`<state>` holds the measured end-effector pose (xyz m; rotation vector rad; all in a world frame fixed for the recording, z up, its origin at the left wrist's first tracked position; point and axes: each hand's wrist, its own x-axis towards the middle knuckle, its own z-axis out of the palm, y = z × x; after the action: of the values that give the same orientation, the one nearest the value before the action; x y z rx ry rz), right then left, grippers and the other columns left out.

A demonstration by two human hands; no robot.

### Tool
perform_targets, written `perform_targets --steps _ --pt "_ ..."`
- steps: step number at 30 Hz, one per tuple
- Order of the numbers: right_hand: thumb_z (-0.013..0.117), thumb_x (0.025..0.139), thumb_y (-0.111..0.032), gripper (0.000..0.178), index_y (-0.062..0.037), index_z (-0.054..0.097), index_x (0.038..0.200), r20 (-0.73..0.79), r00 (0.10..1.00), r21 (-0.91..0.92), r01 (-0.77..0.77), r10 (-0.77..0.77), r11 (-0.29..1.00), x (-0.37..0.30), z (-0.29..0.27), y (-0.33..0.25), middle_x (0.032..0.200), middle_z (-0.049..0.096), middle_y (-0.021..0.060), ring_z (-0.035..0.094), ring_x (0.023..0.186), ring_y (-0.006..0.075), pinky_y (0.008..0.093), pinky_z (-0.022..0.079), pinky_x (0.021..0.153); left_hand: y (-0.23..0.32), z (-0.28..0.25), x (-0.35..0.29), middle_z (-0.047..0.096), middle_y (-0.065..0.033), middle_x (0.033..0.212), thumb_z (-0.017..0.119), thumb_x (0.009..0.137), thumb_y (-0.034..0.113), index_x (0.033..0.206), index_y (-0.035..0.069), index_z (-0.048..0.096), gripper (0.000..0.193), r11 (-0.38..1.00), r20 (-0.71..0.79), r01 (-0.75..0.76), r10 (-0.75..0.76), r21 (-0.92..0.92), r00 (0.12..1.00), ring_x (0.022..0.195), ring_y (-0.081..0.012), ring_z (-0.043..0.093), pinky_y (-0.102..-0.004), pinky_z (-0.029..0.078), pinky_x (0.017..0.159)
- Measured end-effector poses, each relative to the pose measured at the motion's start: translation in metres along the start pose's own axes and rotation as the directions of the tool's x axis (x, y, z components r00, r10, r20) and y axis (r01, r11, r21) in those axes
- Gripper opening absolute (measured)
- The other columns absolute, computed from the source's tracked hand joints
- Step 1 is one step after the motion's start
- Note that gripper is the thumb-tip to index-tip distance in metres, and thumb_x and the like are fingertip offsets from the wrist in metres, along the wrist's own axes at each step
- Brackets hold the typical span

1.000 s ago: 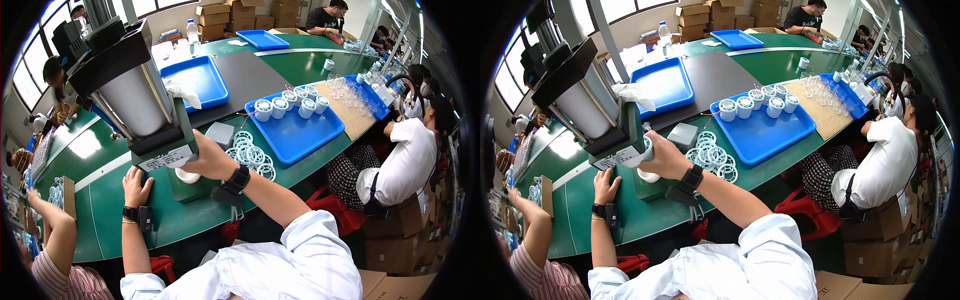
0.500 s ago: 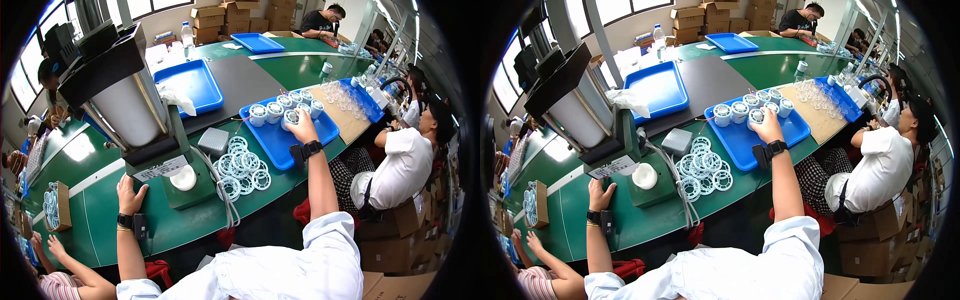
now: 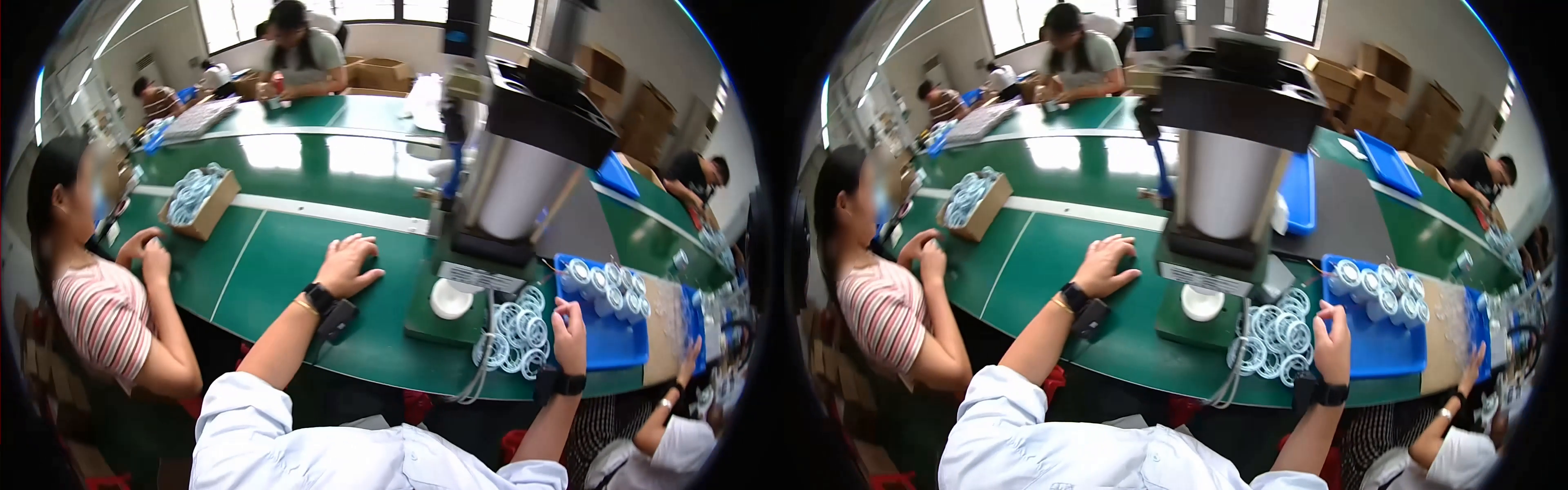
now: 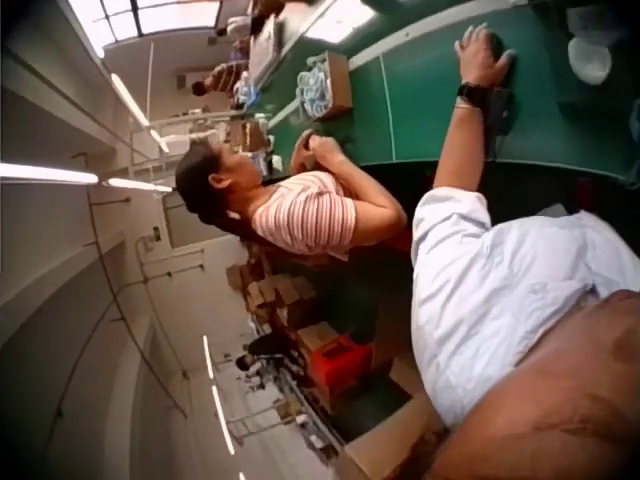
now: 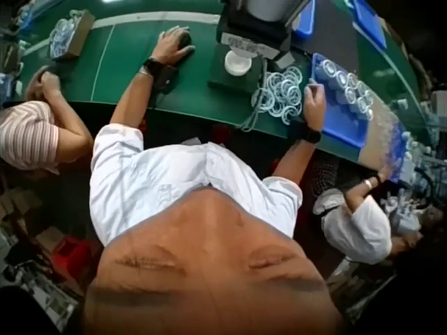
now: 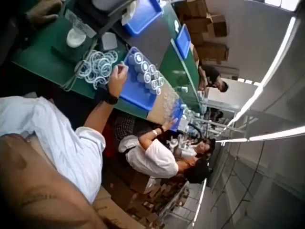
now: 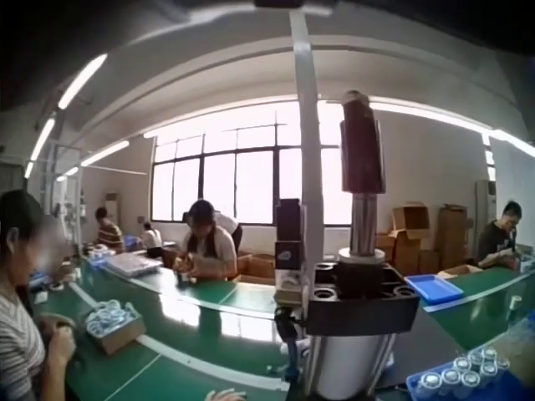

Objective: The person picks up a motor from a blue tray, places it into a press machine, and presses it down. They then remove the motor from the machine and place it back onto the blue tray.

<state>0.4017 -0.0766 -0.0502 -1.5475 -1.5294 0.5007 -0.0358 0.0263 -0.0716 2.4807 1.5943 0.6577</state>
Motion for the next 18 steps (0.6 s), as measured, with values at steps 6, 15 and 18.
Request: perform_targets --steps 6,15,18 --pt "0.05 0.087 -0.008 0.007 -0.001 0.048 0.087 0.007 0.997 -0.148 0.081 -0.081 0.986 0.006 0.025 0.005 0.113 0.061 0.0207 0.05 0.116 0.0325 0.0388 0.033 0.102 -0.007 -0.009 -0.013 0.045 -0.0089 0.136 0.066 0.081 0.036 0.112 0.015 0.051 0.04 0.996 0.049 0.078 -0.076 -0.048 0.996 0.132 -0.0314 0.033 -0.0565 0.02 0.106" --pt "0.049 0.087 -0.004 0.003 -0.0007 0.049 0.085 -0.026 1.0 0.007 0.004 -0.004 1.0 0.008 0.02 0.008 0.11 0.062 0.0186 0.048 0.117 0.031 0.0384 0.034 0.1 -0.006 -0.007 -0.009 0.043 -0.0092 0.138 0.065 0.082 0.037 0.113 0.016 0.05 0.04 0.995 0.102 0.072 -0.064 -0.073 0.993 0.134 -0.0307 0.03 -0.0581 0.019 0.106" --pt "0.049 0.087 -0.004 0.003 -0.0007 0.049 0.086 -0.067 0.998 0.053 0.014 -0.011 0.998 0.009 0.018 0.012 0.108 0.063 0.0175 0.052 0.109 0.0278 0.0361 0.038 0.095 -0.006 -0.006 -0.008 0.042 -0.0092 0.138 0.065 0.082 0.037 0.113 0.016 0.05 0.04 0.994 0.103 0.076 -0.068 -0.073 0.992 0.134 -0.0307 0.029 -0.0581 0.018 0.107"
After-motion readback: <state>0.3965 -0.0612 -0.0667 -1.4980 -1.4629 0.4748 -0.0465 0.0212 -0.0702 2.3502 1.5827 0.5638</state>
